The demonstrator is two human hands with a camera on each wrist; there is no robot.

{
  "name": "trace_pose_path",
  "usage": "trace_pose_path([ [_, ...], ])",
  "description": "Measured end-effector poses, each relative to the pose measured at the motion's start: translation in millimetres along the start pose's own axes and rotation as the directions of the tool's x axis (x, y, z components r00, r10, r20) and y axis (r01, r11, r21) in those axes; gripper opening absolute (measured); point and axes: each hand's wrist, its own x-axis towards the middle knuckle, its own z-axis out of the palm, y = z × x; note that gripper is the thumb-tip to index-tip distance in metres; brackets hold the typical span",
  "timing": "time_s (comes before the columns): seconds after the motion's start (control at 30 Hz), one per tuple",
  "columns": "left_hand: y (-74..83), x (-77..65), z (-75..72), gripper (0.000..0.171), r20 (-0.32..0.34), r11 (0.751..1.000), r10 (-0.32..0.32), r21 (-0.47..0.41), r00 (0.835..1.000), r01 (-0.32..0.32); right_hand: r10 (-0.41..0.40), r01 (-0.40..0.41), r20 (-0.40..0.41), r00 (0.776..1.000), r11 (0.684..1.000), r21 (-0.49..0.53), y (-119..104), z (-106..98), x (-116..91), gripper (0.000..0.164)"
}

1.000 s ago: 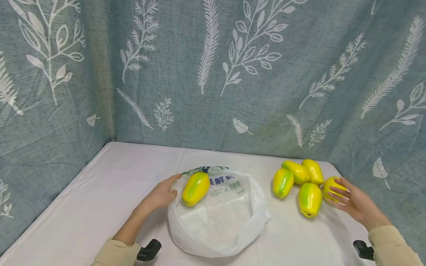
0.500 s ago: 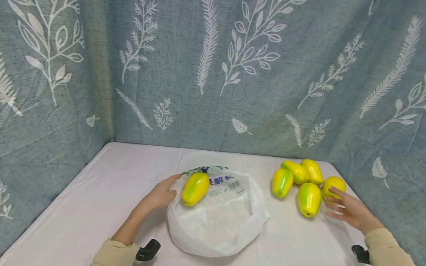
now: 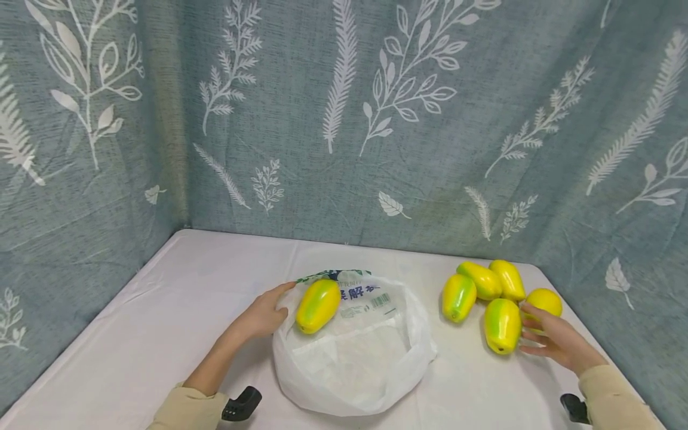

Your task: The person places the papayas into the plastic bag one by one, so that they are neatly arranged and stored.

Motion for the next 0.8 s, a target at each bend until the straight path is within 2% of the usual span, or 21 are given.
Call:
trace_pose_path([
  [0.33, -2.0, -0.8, -1.5, 0.054, -0.013, 1.000, -0.004, 0.009, 1.000, 0.004, -0.008, 0.017, 0.067, 0.998, 0.992, -0.125, -4.0, 9.2, 4.6, 0.088],
  [0.5, -2.1, -2.1, -1.5, 0.054, -0.007, 1.000, -0.011, -0.003, 1.000, 0.011, 0.006, 0.001, 0.036, 0.999, 0.983, -0.183, -3.9, 13.3, 7.2, 0.099],
  [0.63, -1.9, -2.5, -0.9, 0.054, -0.008, 1.000, -0.012, -0.011, 1.000, 0.012, 0.001, 0.001, 0.006, 1.000, 0.969, -0.247, -2.4, 15.7, 8.7, 0.101],
  [0.8, -1.3, -3.4, -0.9, 0.053, -0.011, 1.000, -0.007, -0.008, 1.000, 0.007, -0.011, 0.015, 0.015, 1.000, 0.959, -0.283, -3.0, 17.8, 9.2, 0.100],
])
